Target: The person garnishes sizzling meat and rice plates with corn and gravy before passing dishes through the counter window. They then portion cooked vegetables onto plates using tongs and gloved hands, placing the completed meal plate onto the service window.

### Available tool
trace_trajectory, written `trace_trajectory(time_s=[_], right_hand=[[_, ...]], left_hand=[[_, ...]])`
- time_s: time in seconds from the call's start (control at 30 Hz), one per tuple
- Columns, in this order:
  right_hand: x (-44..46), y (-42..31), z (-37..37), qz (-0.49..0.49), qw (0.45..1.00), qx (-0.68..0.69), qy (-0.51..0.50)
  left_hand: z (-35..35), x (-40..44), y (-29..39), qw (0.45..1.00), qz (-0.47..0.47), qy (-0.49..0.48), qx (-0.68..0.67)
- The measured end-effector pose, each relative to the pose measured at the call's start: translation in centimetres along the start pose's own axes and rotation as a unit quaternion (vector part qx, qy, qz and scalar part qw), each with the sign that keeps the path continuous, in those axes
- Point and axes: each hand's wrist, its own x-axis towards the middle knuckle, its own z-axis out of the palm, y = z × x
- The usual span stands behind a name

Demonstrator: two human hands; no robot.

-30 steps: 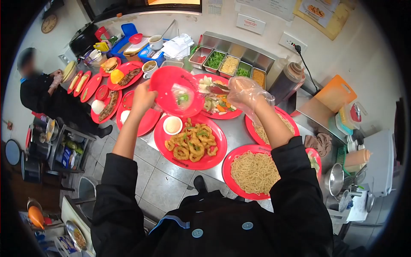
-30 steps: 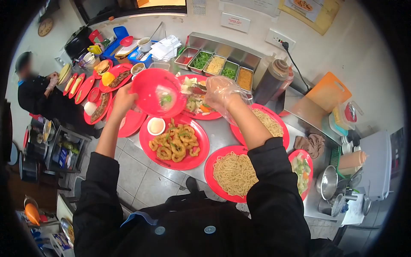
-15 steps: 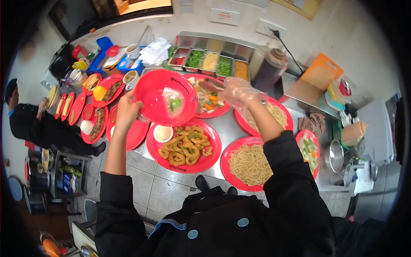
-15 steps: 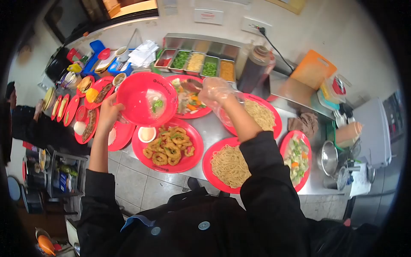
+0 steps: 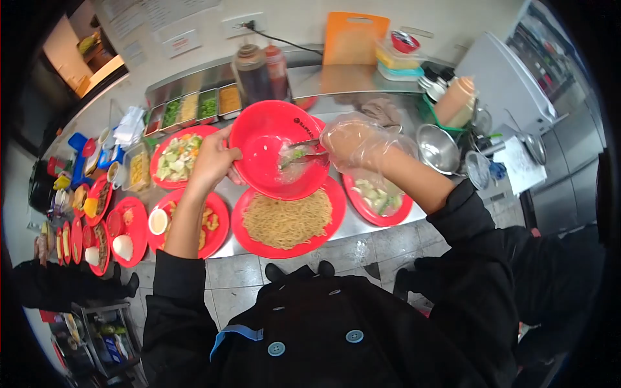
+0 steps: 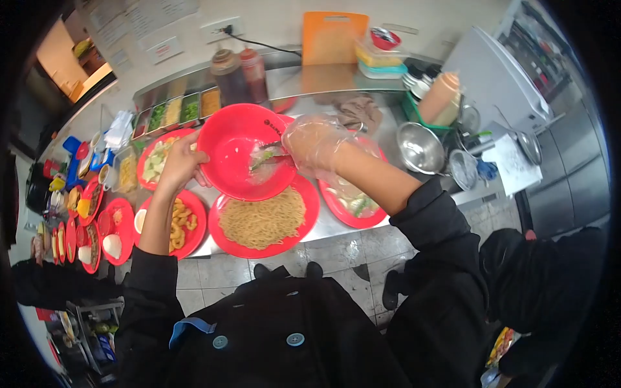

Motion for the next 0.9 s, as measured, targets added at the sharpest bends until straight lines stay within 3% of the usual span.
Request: trace_trajectory(time_s=[0.1, 0.23, 0.3, 0.43, 0.63, 0.9], right_hand=[[-2.9, 2.2, 5.1, 0.027, 0.997, -0.002, 0.069], [-7.9, 4.0, 5.6, 0.084, 0.996, 0.014, 0.036], [-10.3, 5.9, 6.6, 0.116, 0.985, 0.063, 0.114], [-14.7, 7.7, 8.1, 0.186, 0.977, 0.069, 0.076], [-16.2, 7.1, 13.4, 0.240, 0.969, 0.065, -0.003], [-17.8, 7.7, 13.1, 0.285, 0.942, 0.169, 0.052]], left_hand=[[4.5, 1.8, -0.5, 0.999, -0.005, -0.032, 0.022], [9.0, 3.6, -1.1, 0.997, -0.011, -0.041, 0.060], [10.3, 4.4, -1.1, 0.995, -0.019, -0.015, 0.101], [10.9, 5.4, -1.7, 0.987, -0.025, 0.003, 0.160], [10.7, 5.3, -1.5, 0.996, -0.038, 0.015, 0.075], [11.1, 5.8, -1.6, 0.999, -0.029, -0.018, 0.039]])
